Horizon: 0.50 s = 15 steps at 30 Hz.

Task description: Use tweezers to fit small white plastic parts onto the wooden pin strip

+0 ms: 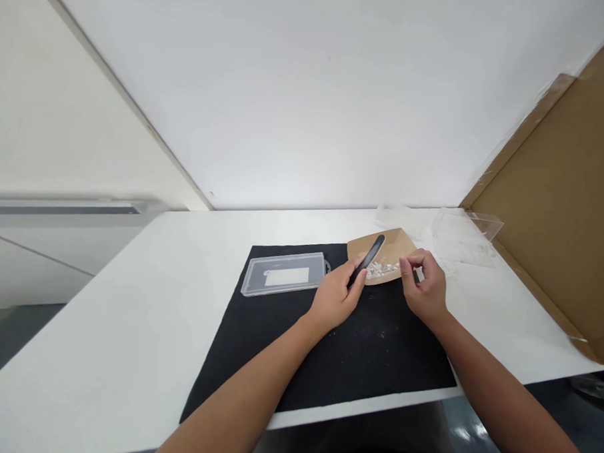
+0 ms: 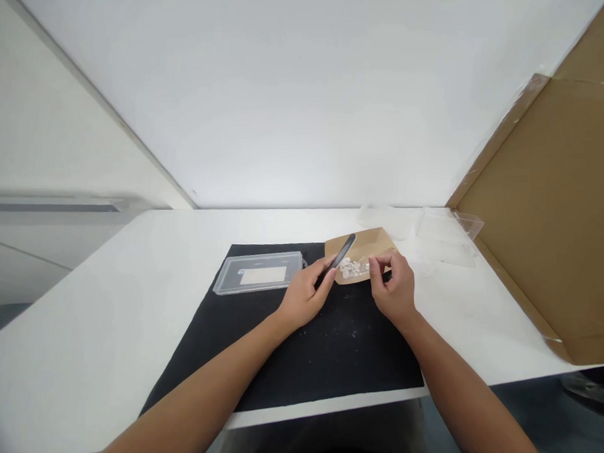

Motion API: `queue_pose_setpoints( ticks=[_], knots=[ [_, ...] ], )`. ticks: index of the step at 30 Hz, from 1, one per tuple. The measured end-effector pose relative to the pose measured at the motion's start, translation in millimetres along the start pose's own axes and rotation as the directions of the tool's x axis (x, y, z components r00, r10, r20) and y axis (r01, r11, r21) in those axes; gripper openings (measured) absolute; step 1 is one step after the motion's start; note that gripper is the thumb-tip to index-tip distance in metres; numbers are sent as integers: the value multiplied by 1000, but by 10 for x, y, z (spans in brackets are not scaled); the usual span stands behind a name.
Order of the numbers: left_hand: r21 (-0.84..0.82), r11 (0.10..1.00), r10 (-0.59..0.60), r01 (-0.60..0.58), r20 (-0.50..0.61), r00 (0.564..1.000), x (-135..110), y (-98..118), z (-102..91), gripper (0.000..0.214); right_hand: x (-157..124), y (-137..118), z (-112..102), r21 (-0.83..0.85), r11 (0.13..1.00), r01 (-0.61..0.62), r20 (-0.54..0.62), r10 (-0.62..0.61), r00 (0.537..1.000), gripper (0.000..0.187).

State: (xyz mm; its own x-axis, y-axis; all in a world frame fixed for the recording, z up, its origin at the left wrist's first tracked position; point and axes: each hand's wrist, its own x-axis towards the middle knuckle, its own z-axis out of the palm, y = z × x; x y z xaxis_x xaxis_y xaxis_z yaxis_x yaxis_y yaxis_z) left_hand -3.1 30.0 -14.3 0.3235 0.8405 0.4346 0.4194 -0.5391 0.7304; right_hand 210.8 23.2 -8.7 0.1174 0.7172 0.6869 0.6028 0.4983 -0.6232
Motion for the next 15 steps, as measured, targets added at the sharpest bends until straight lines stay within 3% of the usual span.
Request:
queue_pose_setpoints(
  ticks=[10, 15],
  knots=[
    [225, 961, 174, -161, -38, 984, -77, -97, 88, 39, -17, 8, 21, 27, 998, 48, 45, -49, 998, 15],
    [295, 939, 197, -179, -31, 980, -83, -61, 69, 38, -12, 25, 24, 10, 998, 62, 51, -62, 997, 13]
  ],
)
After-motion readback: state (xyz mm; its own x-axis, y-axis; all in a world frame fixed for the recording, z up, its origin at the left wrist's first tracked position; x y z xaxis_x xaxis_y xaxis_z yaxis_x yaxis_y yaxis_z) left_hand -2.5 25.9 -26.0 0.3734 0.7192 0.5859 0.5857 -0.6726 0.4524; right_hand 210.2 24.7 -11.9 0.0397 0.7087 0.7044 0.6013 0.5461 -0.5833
